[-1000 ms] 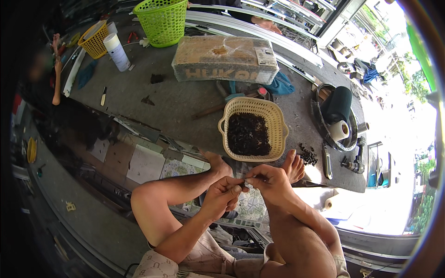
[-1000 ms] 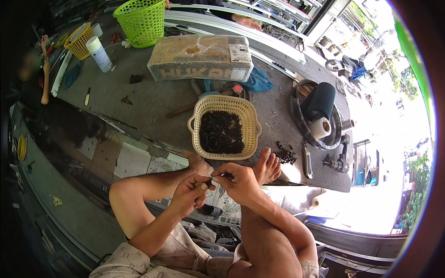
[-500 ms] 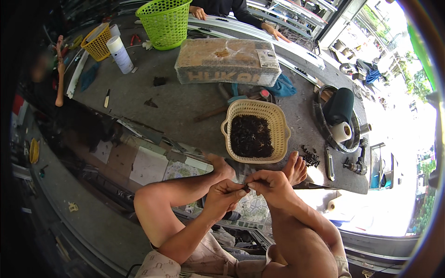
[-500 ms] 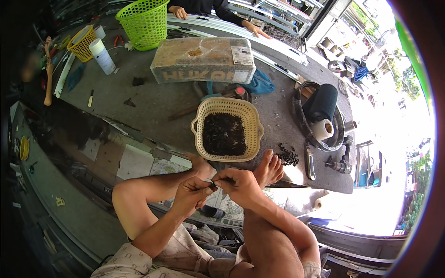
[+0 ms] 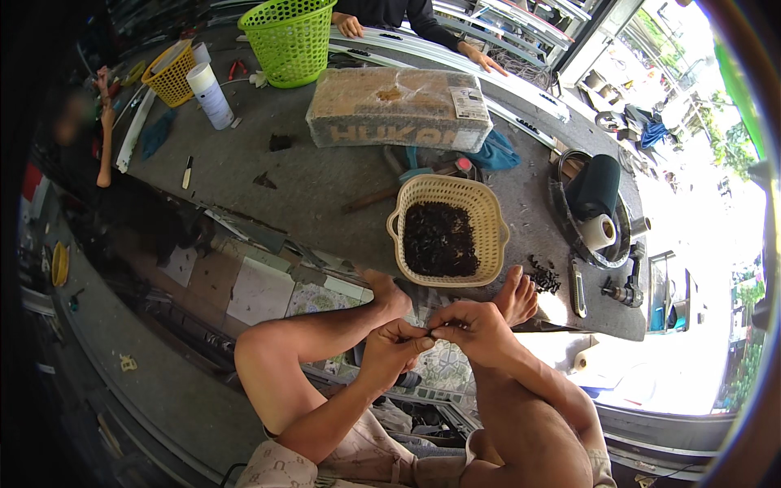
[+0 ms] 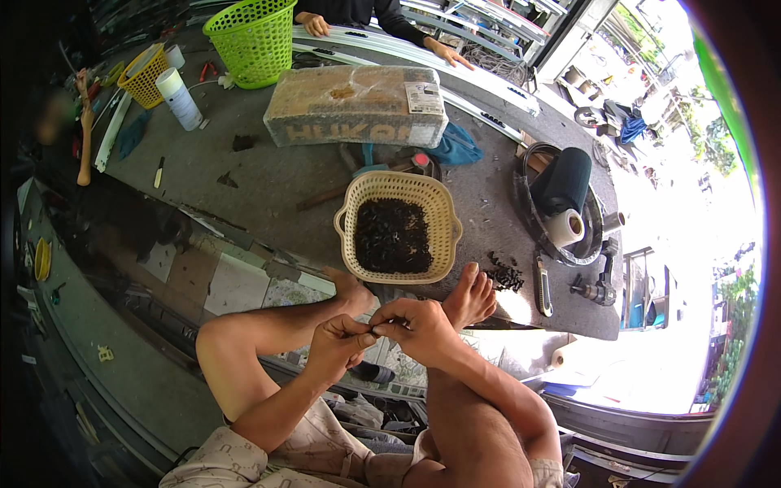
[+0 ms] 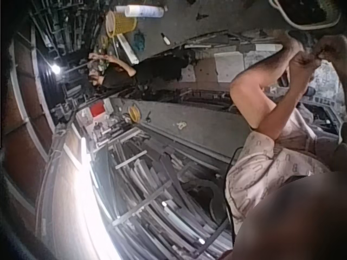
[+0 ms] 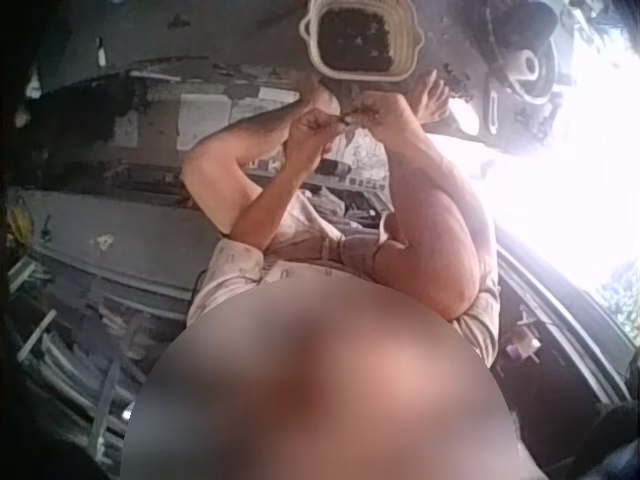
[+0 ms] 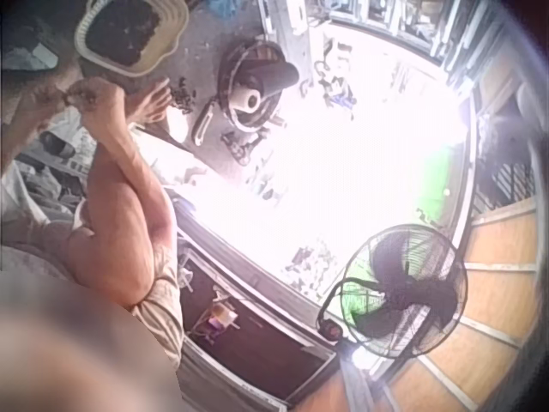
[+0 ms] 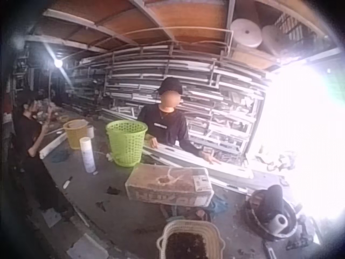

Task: The person sits at a workbench and repeatedly picks small black plastic components from a basket, threading them onto a metal rod held in the left hand. The person occasionally uses a utility knife to trim or adjust the components on the rod.

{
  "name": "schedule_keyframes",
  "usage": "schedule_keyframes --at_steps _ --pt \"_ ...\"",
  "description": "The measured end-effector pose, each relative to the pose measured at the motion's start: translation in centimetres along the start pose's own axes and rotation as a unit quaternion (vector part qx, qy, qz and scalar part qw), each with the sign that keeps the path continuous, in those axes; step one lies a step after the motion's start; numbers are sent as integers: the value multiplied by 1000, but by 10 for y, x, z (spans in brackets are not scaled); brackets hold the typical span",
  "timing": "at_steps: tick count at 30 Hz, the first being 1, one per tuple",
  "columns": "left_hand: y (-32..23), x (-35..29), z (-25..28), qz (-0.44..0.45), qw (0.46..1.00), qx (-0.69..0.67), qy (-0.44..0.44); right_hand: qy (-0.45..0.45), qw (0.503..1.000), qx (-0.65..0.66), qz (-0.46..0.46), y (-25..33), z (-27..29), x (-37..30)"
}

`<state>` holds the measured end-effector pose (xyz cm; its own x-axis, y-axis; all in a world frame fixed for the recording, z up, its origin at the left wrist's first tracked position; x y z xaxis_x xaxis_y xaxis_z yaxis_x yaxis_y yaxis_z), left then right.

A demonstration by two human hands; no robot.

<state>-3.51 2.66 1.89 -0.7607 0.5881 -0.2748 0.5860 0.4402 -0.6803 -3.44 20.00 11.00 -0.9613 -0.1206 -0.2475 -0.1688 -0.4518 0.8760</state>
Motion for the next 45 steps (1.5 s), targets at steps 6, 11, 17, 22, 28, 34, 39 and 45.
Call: schedule_keyframes --at_steps 6,11,17,22,28,34,39,45 --pt "-4 -1 -6 27 999 -35 -10 -9 998 -44 39 7 1 -1" --pt "0 1 -3 32 999 7 8 -33 984 -128 118 14 -2 -2" --pt "0 4 0 30 999 -33 -8 -96 968 -177 150 26 7 8" --pt "-3 7 2 60 994 -90 14 -190 931 -301 78 7 49 62" --pt "9 3 13 82 994 -75 3 -61 911 -400 -78 -32 46 105" --pt "14 11 10 109 991 -71 -12 -94 916 -387 -49 -35 50 108" --pt "20 7 10 128 990 -41 -47 -81 924 -369 -55 -39 50 99" --pt "25 11 22 127 991 14 -38 -82 922 -375 -56 -34 52 106"
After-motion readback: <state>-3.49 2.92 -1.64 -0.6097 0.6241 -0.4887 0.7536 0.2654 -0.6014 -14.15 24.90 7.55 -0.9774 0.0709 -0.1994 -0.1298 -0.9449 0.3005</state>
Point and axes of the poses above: each hand's wrist, its own x-axis towards the middle knuckle, its own z-axis out of the back of the hand, y = z × x, the point moved 4 cm from there along x, towards the middle knuckle, and after that the axes turned 2 degrees about y, right-handed, at the moved point
